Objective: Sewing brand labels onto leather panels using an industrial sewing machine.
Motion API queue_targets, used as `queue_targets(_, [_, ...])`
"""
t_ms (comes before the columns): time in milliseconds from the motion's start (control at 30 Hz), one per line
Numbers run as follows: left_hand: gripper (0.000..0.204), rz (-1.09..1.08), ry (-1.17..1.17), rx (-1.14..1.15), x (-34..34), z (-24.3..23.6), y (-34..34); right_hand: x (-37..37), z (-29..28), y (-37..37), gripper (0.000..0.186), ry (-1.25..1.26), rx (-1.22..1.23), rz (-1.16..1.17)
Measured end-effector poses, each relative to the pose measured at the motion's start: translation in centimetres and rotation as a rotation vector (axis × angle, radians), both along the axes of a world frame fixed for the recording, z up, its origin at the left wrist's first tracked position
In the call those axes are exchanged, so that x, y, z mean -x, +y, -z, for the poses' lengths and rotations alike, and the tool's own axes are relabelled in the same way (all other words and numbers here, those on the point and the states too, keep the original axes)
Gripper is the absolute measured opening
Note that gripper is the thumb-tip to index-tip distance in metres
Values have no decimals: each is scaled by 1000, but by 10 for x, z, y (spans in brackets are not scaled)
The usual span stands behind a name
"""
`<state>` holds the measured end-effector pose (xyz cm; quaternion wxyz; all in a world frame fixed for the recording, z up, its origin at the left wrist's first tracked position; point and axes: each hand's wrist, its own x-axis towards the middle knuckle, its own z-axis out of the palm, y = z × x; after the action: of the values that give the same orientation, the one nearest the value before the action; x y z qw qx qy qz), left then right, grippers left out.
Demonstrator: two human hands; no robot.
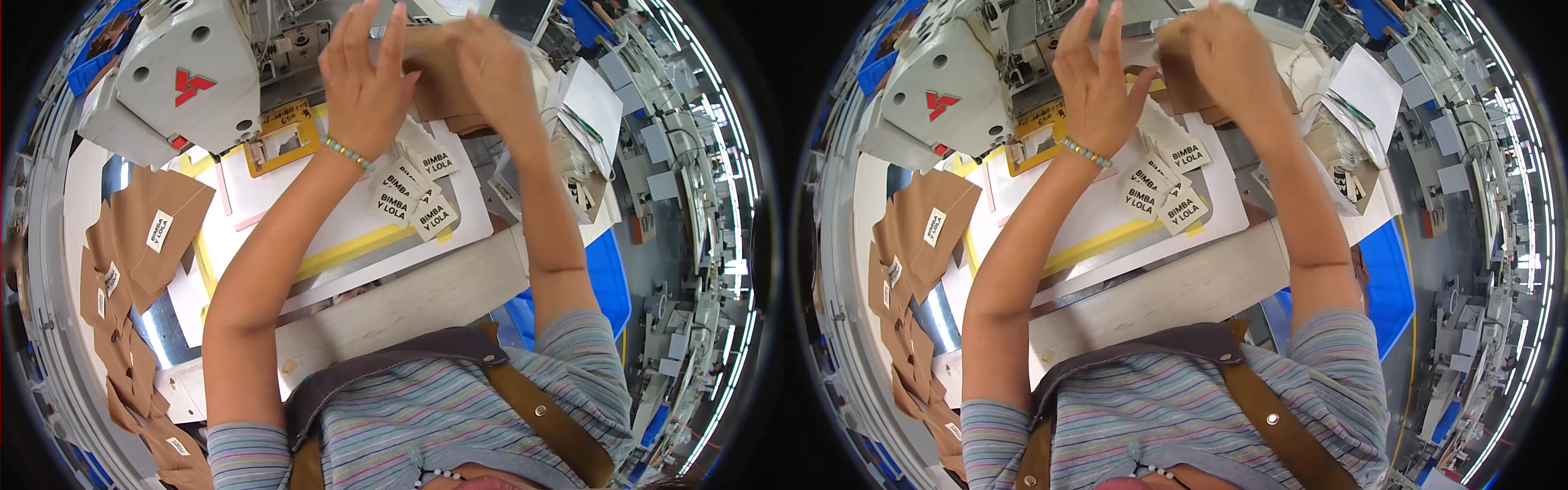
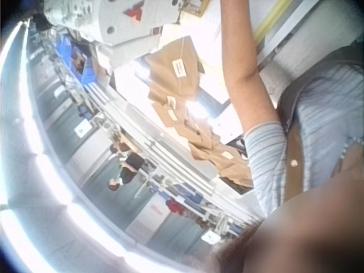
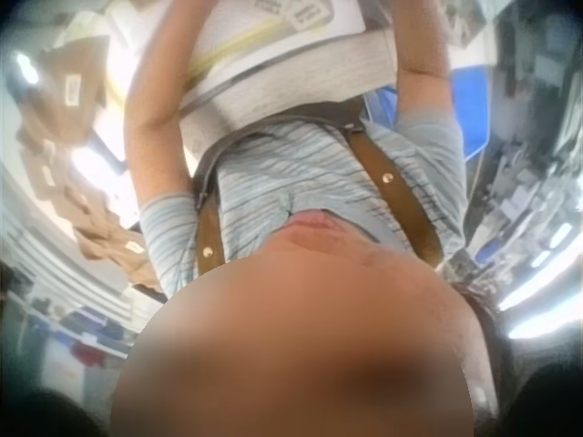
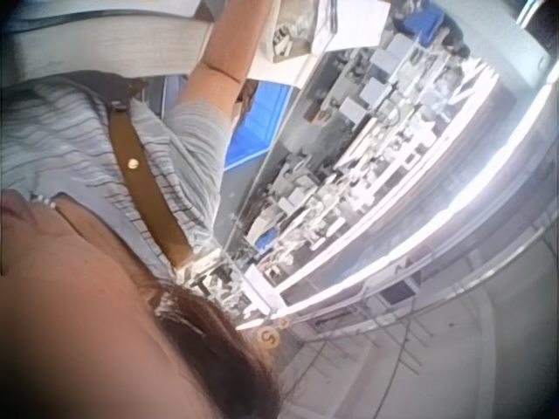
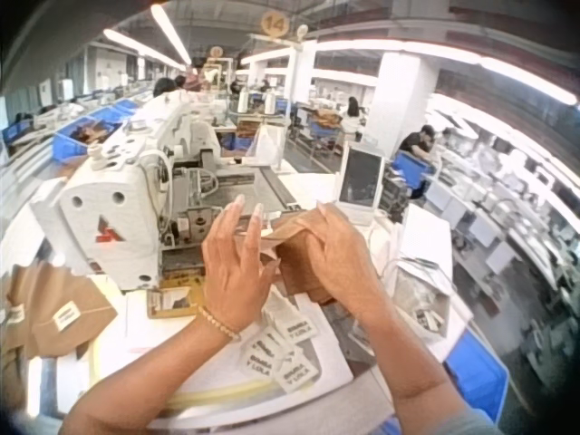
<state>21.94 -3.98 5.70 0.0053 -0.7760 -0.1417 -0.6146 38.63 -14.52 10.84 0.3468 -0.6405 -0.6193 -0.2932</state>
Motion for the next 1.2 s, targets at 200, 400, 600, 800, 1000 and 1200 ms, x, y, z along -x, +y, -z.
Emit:
queue_targets(200, [44, 32, 687, 54, 51, 37, 4, 14, 53, -34, 29, 190, 370, -35])
queue_targets(400, [30, 100, 729, 20, 85, 44, -11, 16, 55, -40, 30, 116, 402, -128])
queue_targets(600, [24, 57, 832, -85, 133, 47, -15, 46, 57, -28, 33, -36, 418, -315])
queue_targets(800, [26, -182, 1009, -193, 196, 59, -9, 80, 68, -21, 33, -14, 484, -465])
queue_targets(1000, [32, -307, 953, -63, 243, 66, 13, 32, 68, 23, 40, 109, 589, -272])
queue_targets(1200, [40, -215, 897, 178, 257, 62, 8, 20, 100, 27, 48, -1, 678, -290])
